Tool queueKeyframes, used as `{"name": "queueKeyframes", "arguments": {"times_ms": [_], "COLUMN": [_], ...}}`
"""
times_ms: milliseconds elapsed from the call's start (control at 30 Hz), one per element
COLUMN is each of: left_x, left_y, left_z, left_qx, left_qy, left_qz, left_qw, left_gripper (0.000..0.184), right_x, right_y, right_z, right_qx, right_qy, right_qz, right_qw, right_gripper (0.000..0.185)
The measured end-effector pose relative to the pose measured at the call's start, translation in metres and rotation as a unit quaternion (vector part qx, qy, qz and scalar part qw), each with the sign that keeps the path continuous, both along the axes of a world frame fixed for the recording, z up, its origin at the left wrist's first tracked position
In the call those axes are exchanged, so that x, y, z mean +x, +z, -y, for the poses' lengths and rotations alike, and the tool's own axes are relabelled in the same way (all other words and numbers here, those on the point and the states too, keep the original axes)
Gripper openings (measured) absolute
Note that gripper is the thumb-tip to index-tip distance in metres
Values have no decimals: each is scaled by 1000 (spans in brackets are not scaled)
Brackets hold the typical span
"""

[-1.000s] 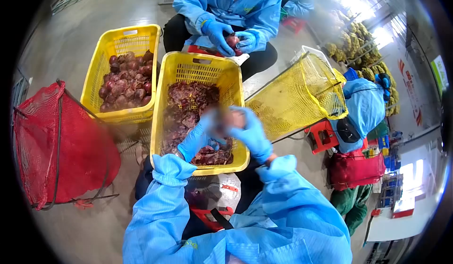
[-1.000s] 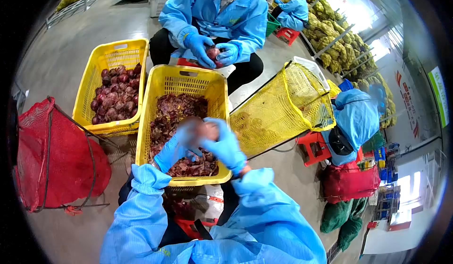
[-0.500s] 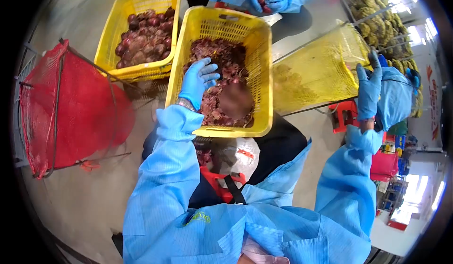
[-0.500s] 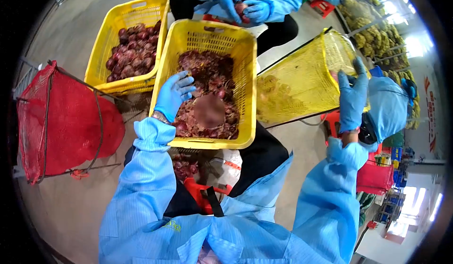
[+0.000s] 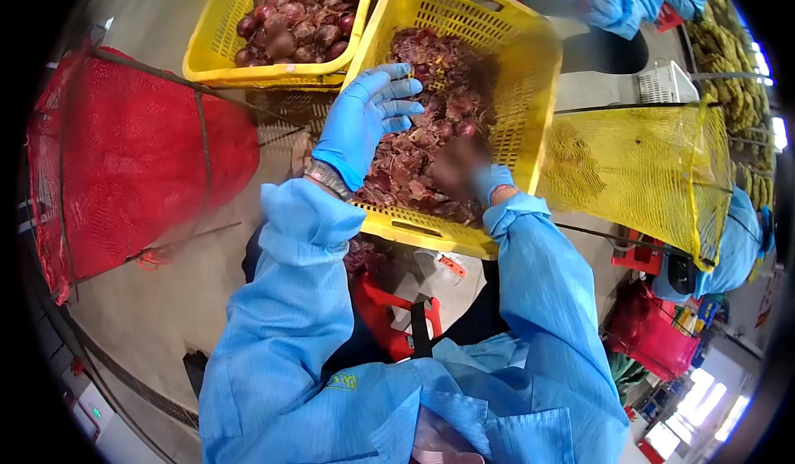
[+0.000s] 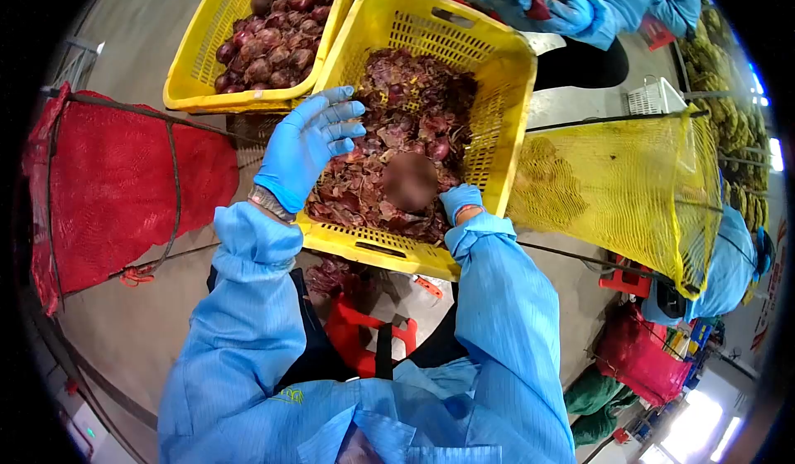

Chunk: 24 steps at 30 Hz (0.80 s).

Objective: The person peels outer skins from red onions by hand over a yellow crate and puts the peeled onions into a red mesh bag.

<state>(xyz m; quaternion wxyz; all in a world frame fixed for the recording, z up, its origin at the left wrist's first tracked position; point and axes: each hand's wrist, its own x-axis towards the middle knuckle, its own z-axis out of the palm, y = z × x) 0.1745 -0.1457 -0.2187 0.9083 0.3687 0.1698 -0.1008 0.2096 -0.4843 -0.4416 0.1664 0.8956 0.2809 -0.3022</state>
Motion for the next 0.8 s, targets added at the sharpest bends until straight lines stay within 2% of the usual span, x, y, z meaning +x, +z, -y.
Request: {"name": "queueKeyframes", "arguments": {"times_ms": [67, 167, 200, 300, 333, 367, 400, 433, 500, 533, 567, 600, 667, 767, 800], "left_x": [1, 4, 4, 1, 0, -2, -4, -5, -9, -10, -11, -13, -17, -26, -28], "left_y": [3, 5, 1, 7, 8, 8, 10, 10, 13, 13, 13, 16, 20, 25, 22], "left_z": [-4, -8, -9, -11, -12, -12, -12, -11, -7, -3, 2, 8, 20, 37, 42], "left_qx": [-1, -12, -32, -24, -24, -13, -3, 8, 44, 71, 97, 116, 137, 152, 156], "left_qy": [8, 10, 12, 16, 20, 20, 21, 21, 12, 3, -6, -15, -48, -101, -112], "left_qz": [-5, 7, 17, 13, 12, 10, 12, 15, 24, 34, 46, 73, 122, 152, 163], "left_qw": [1000, 1000, 999, 999, 999, 1000, 1000, 1000, 999, 997, 994, 990, 982, 971, 968], "left_gripper": [42, 42, 41, 40, 41, 41, 41, 41, 36, 34, 33, 31, 31, 34, 37], "right_x": [-5, -3, 0, 6, 13, 13, 15, 18, 22, 31, 24, -7, -48, -62, -62], "right_y": [10, 7, 18, 64, 94, 97, 100, 103, 98, 99, 103, 155, 212, 251, 253], "right_z": [-15, -15, -16, -50, -61, -61, -58, -54, -40, -40, -32, -52, -70, -87, -87], "right_qx": [-23, -40, -5, -55, 21, 163, 301, 430, 546, 478, 608, 688, 743, 787, 793], "right_qy": [-14, 29, 49, -125, -251, -327, -391, -440, -229, -102, -286, -440, -514, -471, -458], "right_qz": [9, 11, -20, -112, -179, -243, -297, -342, -274, -212, -300, -363, -353, -280, -280], "right_qw": [1000, 999, 999, 984, 951, 899, 818, 710, 758, 846, 677, 448, 243, 284, 287], "right_gripper": [22, 23, 22, 25, 30, 34, 37, 41, 47, 46, 48, 51, 58, 27, 29]}}
